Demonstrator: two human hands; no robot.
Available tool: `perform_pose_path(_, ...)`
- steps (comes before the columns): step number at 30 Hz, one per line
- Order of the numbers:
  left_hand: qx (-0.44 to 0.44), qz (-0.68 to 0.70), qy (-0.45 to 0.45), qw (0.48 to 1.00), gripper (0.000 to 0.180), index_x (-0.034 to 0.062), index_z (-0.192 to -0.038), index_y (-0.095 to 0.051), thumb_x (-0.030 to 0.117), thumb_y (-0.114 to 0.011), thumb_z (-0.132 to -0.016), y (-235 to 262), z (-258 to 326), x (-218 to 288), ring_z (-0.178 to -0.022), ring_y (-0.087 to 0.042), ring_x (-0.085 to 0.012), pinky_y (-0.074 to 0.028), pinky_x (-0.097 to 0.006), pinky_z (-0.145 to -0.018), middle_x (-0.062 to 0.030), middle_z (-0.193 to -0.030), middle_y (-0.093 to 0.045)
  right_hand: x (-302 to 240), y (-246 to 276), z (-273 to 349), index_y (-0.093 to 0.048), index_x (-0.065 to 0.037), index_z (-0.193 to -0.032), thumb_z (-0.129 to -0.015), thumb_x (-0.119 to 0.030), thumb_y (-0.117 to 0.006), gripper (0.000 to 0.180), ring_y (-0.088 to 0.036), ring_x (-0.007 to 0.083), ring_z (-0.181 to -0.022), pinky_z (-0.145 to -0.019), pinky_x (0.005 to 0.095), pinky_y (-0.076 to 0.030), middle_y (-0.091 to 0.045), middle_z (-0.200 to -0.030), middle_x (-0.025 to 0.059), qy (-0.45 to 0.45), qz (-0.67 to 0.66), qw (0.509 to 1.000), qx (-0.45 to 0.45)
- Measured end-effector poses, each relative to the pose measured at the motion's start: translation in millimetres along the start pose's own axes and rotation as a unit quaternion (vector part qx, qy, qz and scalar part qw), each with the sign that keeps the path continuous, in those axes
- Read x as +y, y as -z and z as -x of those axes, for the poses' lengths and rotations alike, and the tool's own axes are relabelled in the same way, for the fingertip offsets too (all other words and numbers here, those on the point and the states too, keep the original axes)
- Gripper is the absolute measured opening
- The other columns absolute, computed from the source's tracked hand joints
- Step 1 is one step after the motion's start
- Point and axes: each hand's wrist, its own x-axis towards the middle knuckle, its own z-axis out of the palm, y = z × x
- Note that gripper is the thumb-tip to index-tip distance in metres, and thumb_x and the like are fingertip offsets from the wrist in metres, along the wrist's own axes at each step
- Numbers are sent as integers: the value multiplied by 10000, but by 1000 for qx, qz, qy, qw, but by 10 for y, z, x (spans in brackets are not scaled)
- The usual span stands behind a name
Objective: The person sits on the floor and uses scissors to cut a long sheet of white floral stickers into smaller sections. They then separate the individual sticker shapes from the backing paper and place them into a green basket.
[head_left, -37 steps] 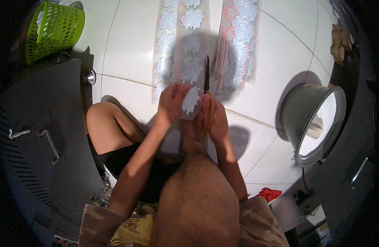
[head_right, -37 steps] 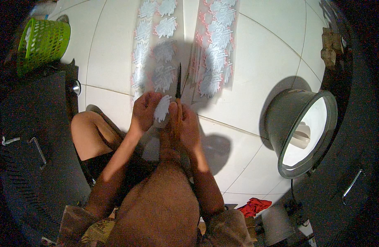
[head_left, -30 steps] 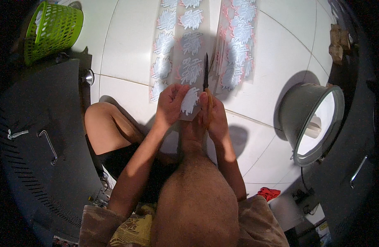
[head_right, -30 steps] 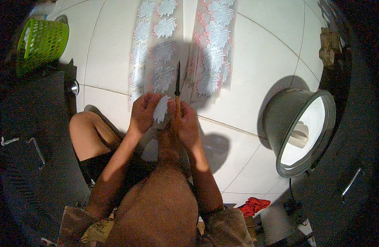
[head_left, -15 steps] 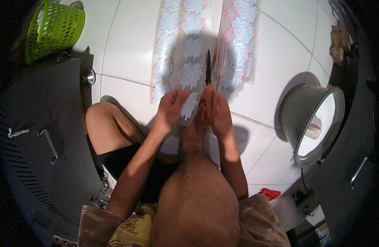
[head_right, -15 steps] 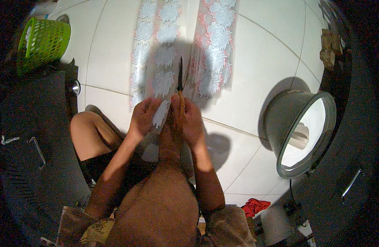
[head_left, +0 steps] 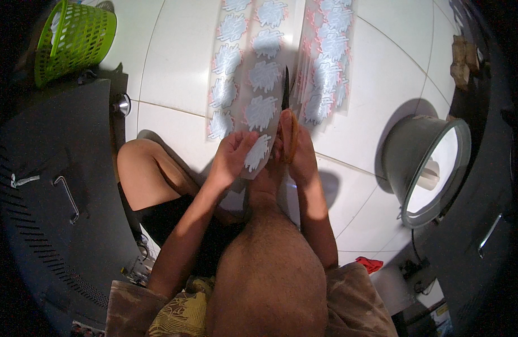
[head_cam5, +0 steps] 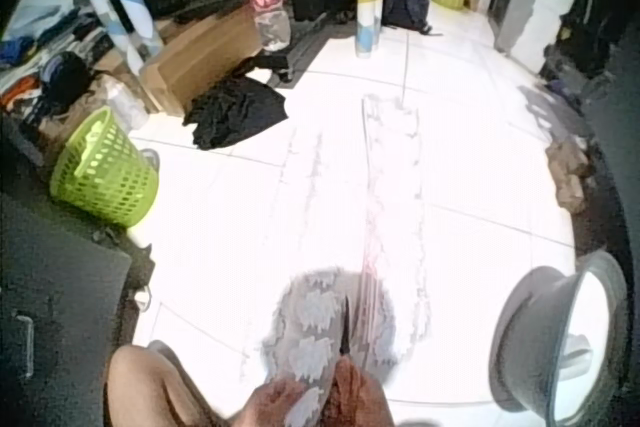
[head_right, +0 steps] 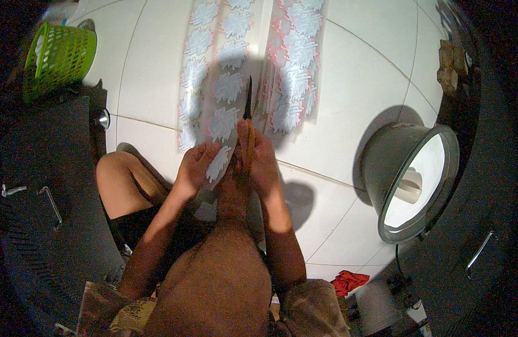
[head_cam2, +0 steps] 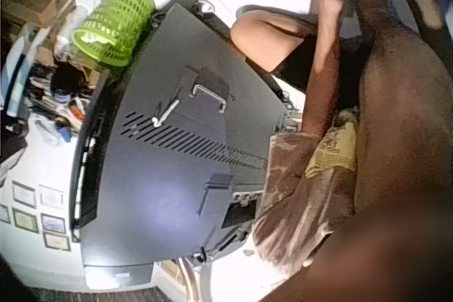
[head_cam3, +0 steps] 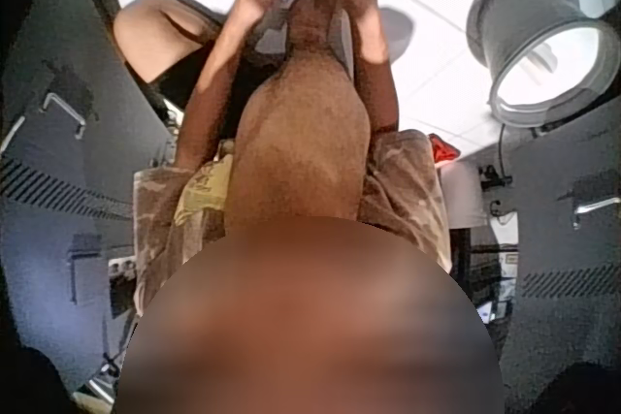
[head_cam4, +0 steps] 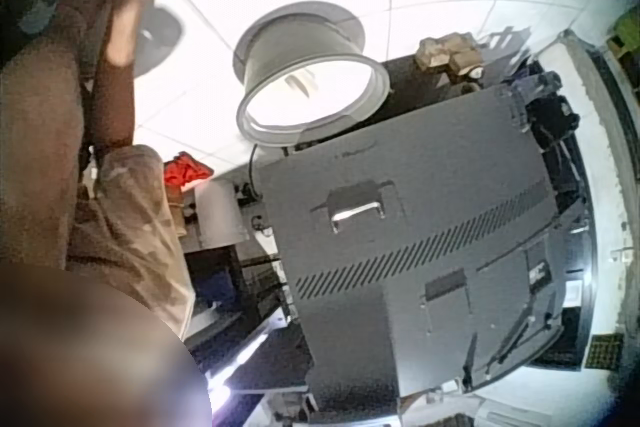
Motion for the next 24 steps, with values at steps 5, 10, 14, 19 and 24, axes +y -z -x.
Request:
perform_pose_path(5, 10, -25, 7, 1000, 307, 25, -1024, -657, 311, -553, -1063, 9, 37, -5, -736, -535, -46, -450, -238, -644, 22, -846, -640, 53, -53, -5, -534, -97, -851, -1075, -505, -415, 481, -422, 51, -497, -451, 233, -340, -470, -628, -36, 3, 2, 1000, 8)
perform_pose_path(10, 8, -61, 34, 997, 327, 2, -1071, -656, 310, -545, -1066, 47, 87, 0, -774, -541, -54, -460, -241, -683, 17, -883, -651, 3, -35, 0, -538, -84, -840, -1076, -507, -410, 501, -424, 61, -499, -449, 250, -342, -458, -607, -31, -5, 31, 999, 20)
perform_pose_path(14, 19, -20, -2, 1000, 341, -11, -1011, -669, 308, -559, -1060, 6, 153, -17, -752, -561, -53, -461, -232, -660, 3, -831, -660, -56, -46, -37, -538, -75, -819, -1071, -513, -417, 520, -428, 89, -505, -471, 272, -359, -447, -604, -23, 4, 50, 998, 35)
perform_pose_path(19, 12, -52, -2, 999, 337, -24, -1038, -670, 293, -558, -1060, 32, 187, -10, -762, -573, -59, -467, -238, -668, -5, -850, -671, -83, -75, -141, -514, -76, -771, -1056, -559, -418, 569, -442, 102, -512, -489, 279, -370, -436, -603, -16, 176, 228, 953, 90)
perform_pose_path(24, 17, -91, -3, 996, 324, -18, -1051, -672, 287, -561, -1058, 70, 246, 0, -781, -579, -63, -475, -249, -685, -9, -862, -675, -126, -43, -167, -501, -94, -744, -1022, -629, -437, 606, -446, 95, -497, -473, 277, -363, -434, -590, -21, 33, 111, 992, 47)
